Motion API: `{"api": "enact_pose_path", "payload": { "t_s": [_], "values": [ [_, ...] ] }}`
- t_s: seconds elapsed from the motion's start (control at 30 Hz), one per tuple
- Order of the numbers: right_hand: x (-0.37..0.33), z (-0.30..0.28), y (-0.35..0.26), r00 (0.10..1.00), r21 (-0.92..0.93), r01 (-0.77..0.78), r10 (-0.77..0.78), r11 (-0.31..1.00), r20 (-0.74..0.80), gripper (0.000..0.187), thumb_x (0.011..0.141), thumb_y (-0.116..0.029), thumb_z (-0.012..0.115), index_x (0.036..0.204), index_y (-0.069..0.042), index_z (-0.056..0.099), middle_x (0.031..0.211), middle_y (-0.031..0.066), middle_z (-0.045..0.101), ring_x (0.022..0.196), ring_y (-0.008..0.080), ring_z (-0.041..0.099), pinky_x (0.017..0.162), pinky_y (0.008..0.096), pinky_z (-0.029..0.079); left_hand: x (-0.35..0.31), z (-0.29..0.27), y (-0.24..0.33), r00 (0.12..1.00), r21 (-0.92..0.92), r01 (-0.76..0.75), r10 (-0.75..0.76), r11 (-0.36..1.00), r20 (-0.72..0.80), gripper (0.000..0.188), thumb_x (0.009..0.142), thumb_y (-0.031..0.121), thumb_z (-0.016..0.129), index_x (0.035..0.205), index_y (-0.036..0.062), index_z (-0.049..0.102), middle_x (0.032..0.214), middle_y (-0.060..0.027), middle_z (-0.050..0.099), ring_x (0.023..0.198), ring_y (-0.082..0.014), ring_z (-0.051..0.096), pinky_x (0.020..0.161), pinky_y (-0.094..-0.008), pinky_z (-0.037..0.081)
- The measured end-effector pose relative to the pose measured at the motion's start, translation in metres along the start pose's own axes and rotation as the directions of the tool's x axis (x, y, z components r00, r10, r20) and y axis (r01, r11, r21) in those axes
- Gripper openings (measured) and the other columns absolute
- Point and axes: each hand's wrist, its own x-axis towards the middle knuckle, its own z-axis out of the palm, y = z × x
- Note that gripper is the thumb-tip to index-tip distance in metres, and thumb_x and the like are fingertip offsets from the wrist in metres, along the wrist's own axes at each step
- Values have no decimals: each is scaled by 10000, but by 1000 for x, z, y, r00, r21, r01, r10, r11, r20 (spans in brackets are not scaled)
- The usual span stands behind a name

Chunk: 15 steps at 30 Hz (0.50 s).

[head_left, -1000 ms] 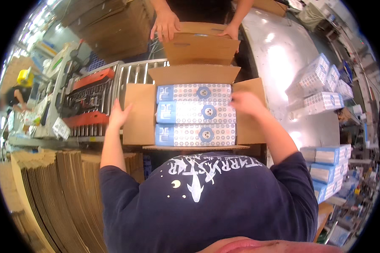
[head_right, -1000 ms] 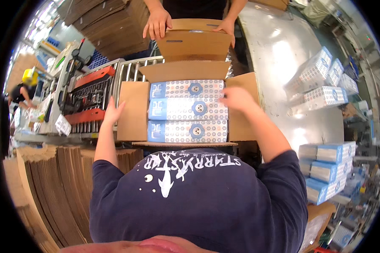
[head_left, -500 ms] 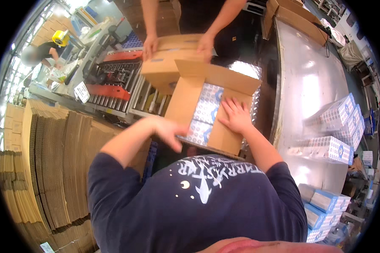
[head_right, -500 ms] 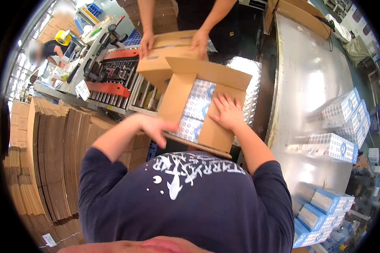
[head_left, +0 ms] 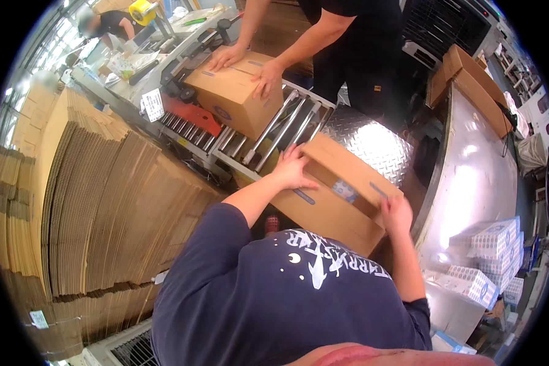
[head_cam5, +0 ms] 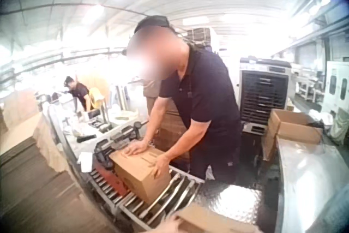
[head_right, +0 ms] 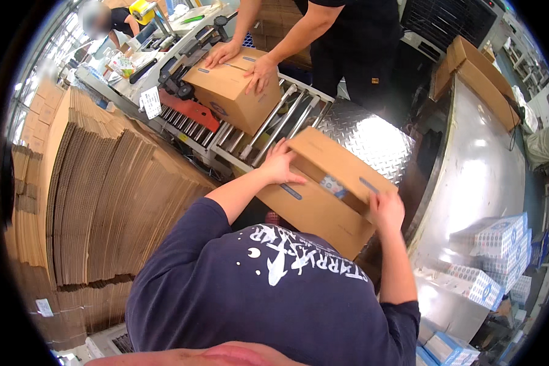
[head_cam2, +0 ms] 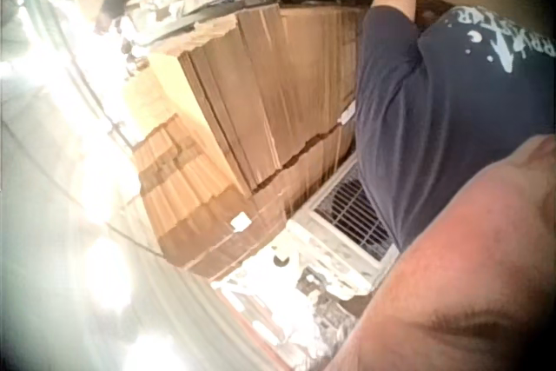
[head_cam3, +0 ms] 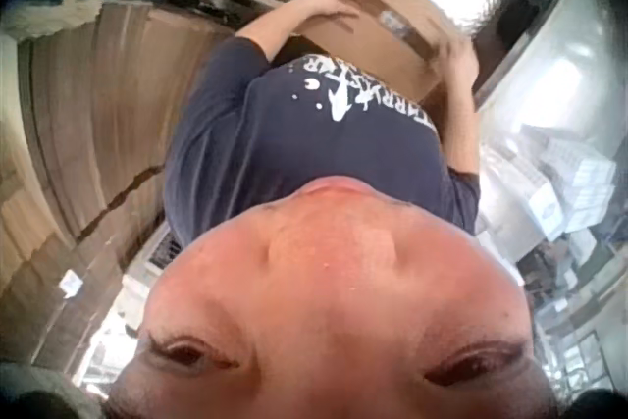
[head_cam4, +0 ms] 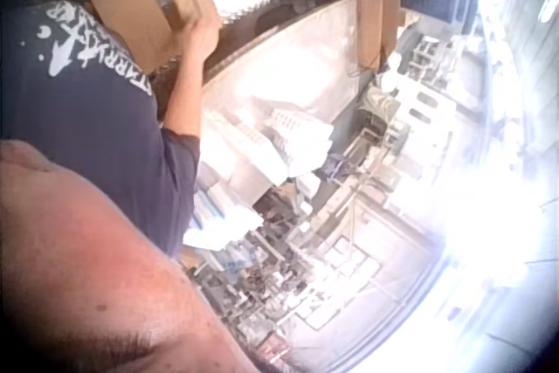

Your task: The person places blue wrapped items into cardboard boxes, inserts plastic dividers, and pushes the finished boxes onto a roller conveyor.

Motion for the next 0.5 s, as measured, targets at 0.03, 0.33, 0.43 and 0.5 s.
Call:
{"api": "enact_pose_path", "payload": {
  "t_s": [0.03, 0.33, 0.43, 0.5],
  "values": [
    [-13, 29, 6, 991, 147, 2, 18, 989, -134, 214, 805, -234, 611, 919, -53, 608, 1005, 180, 553, 964, 345, 522, 816, 407, 431, 11, 9, -22, 996, -104, 38, -30, 994, 82, 746, 636, 506, 731, 1263, 167, 510, 1462, -135, 231, 1369, -385, 53, 1087, -486, 168],
    [16, 113, -23, 802, 924, -260, 595, 279, 47, 813, 780, -66, 658, 1419, -78, 155, 1353, 134, 358, 1203, 253, 399, 1007, 352, 332, 136, 7, -95, 927, -743, 110, 201, 660, 316, 491, 913, 419, 474, 1269, 83, 499, 1464, -156, 217, 1352, -290, 206, 1081, -355, 222],
    [45, 122, -73, 757, 937, -235, 654, 259, 9, 814, 802, -90, 651, 1426, -89, 128, 1361, 127, 345, 1218, 249, 379, 1021, 355, 312, 177, 0, -138, 893, -744, 3, 333, 668, 302, 503, 921, 430, 458, 1275, 74, 487, 1437, -143, 280, 1330, -273, 254, 1071, -350, 242],
    [77, 121, -113, 759, 942, -221, 651, 253, 3, 822, 803, -91, 651, 1428, -90, 117, 1366, 127, 336, 1218, 248, 377, 1023, 356, 308, 209, -3, -178, 882, -813, -68, 416, 578, 221, 474, 928, 412, 453, 1243, 62, 507, 1355, -123, 413, 1253, -242, 379, 1023, -333, 318]
  ]
}}
